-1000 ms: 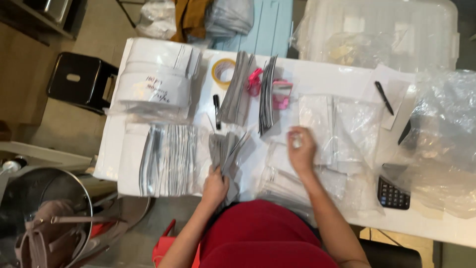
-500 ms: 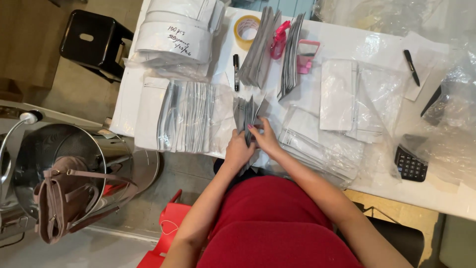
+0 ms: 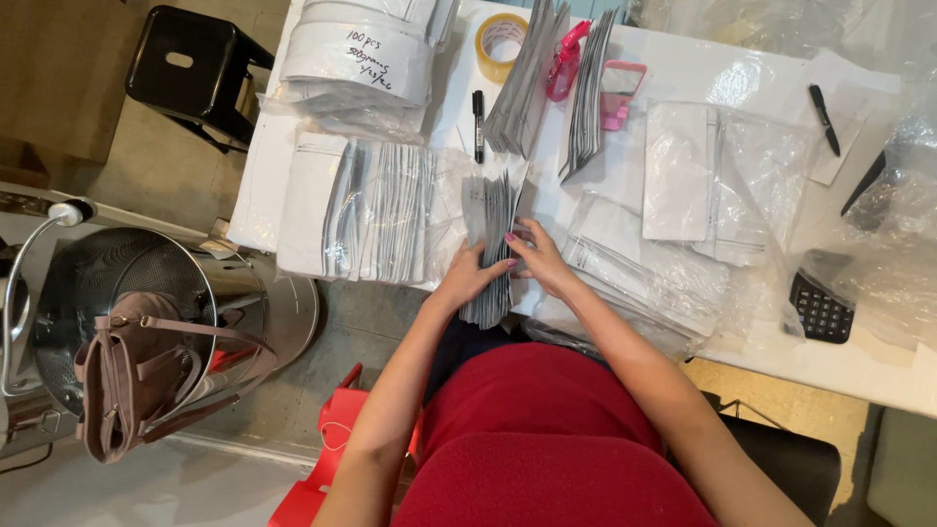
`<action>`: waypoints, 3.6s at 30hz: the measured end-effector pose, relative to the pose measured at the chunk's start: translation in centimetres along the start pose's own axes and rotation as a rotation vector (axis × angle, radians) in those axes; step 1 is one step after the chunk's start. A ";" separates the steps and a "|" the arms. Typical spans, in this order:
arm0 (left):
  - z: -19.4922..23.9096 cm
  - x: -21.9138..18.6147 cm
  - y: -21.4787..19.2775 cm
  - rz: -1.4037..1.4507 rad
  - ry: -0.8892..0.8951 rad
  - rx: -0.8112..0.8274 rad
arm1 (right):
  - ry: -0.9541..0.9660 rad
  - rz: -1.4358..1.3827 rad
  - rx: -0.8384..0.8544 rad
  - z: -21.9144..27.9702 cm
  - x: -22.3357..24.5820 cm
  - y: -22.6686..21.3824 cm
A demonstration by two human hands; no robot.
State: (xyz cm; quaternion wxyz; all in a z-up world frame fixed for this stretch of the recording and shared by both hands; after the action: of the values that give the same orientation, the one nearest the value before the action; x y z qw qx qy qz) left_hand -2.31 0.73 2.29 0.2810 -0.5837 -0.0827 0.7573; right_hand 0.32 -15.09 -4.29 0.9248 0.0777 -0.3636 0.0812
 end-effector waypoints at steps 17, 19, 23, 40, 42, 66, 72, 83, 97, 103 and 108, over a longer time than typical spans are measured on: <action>0.1 2.4 1.0 0.016 -0.016 -0.012 | -0.072 0.009 -0.016 -0.3 -0.3 -1.0; 0.0 2.5 1.2 0.012 0.010 -0.024 | -0.079 0.012 -0.003 -0.7 -0.8 -1.2; 0.0 2.6 1.0 0.020 -0.011 -0.014 | -0.105 -0.007 0.006 -1.1 -1.1 -1.3; 0.5 1.4 0.4 0.039 -0.024 -0.024 | -0.263 0.108 0.000 -3.3 -2.4 -3.1; 0.8 0.9 0.2 0.051 -0.022 -0.029 | -0.312 0.222 -0.021 -1.1 -0.7 -2.1; -0.2 2.8 1.1 0.020 0.019 -0.056 | -0.309 0.423 -0.094 3.3 3.5 -0.2; -0.5 3.6 1.3 -0.005 0.018 -0.055 | -0.271 0.401 -0.191 1.9 2.3 -0.2; -2.1 5.6 1.1 -0.049 0.047 -0.044 | -0.313 0.287 -0.254 1.0 2.0 0.6; -3.3 5.7 -6.8 0.076 0.056 0.228 | -0.384 0.254 -0.352 -0.6 2.4 3.1; -3.4 3.2 -11.1 0.097 -0.051 0.403 | -0.346 0.267 -0.333 0.3 3.3 4.4; -4.1 4.3 -11.4 0.042 -0.081 0.483 | -0.328 0.302 -0.349 -0.4 3.1 4.6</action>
State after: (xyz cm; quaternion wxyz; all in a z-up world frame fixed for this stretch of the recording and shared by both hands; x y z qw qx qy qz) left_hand 4.63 11.59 2.65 0.3930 -0.4703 0.1017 0.7836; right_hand 1.87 -10.22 -2.12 0.8304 -0.1259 -0.5243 0.1407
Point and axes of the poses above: each hand's wrist, its own z-axis away from the middle knuckle, its own y-axis out of the palm, x = y × z, the point moved 1 cm from there along -z, towards the middle knuckle, and after that the axes turned 12 degrees about y, right-handed, at the moved point
